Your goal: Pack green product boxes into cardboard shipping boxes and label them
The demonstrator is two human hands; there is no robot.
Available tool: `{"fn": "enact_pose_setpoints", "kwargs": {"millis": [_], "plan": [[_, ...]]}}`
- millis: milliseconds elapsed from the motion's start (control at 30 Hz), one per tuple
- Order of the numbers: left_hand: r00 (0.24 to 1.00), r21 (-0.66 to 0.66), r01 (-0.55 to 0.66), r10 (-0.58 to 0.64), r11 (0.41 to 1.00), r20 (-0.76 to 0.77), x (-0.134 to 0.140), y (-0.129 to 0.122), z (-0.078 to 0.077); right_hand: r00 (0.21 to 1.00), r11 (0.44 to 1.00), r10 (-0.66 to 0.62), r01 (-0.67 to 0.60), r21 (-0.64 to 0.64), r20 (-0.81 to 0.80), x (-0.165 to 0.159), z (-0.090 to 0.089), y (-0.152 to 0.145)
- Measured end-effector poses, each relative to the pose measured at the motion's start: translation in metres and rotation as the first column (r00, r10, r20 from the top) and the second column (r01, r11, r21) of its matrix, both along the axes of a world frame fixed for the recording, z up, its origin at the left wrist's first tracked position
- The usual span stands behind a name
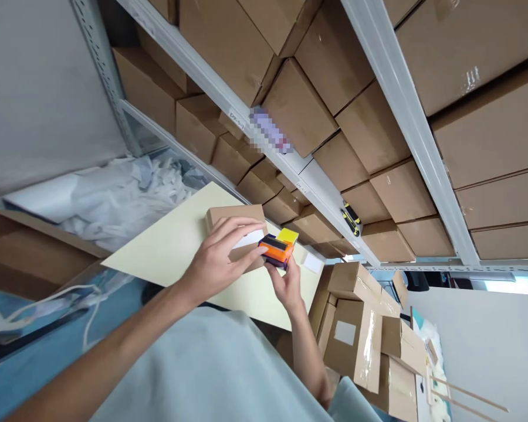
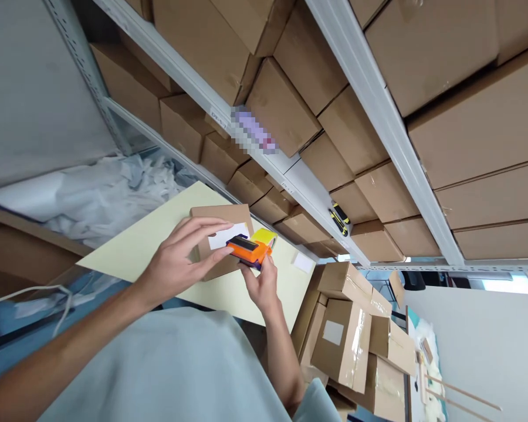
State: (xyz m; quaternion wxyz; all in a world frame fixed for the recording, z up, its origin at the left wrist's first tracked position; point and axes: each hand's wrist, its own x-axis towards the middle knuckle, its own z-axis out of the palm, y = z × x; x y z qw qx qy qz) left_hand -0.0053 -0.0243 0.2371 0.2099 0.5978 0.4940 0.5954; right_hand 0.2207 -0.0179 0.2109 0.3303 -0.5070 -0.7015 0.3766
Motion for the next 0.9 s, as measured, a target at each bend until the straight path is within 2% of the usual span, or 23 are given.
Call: {"fn": "enact_pose_setpoints", "kwargs": {"millis": [133, 233, 300, 533, 733, 900], "plan": [[0.994, 0.039, 0.102, -0.1, 0.994, -0.031, -0.019, -0.001, 0.002, 0.967, 0.972, 0.086, -0.134, 0.194, 0.238, 0.006, 0.001, 0.0], [0.987, 0.029, 0.16, -0.159, 0.987, -0.032, -0.032, -0.004, -0.001, 0.917, 0.91, 0.095, -0.238, 0.34, 0.387, 0.012, -0.002, 0.0], [0.979, 0.015, 0.202, -0.202, 0.979, -0.036, -0.041, -0.006, -0.001, 0.895, 0.876, 0.09, -0.28, 0.392, 0.437, 0.013, -0.002, 0.0], [0.941, -0.015, 0.336, -0.336, 0.942, -0.041, -0.063, -0.011, 0.005, 0.823, 0.866, 0.077, -0.335, 0.371, 0.563, 0.004, 0.008, -0.009], [0.935, 0.1, 0.354, -0.349, 0.93, -0.067, -0.073, -0.02, -0.001, 0.808, 0.852, 0.132, -0.388, 0.351, 0.575, -0.006, 0.01, -0.024], [0.948, 0.109, 0.313, -0.304, 0.944, -0.089, -0.071, -0.038, -0.006, 0.786, 0.845, 0.212, -0.446, 0.295, 0.581, -0.001, 0.01, -0.033]]}}
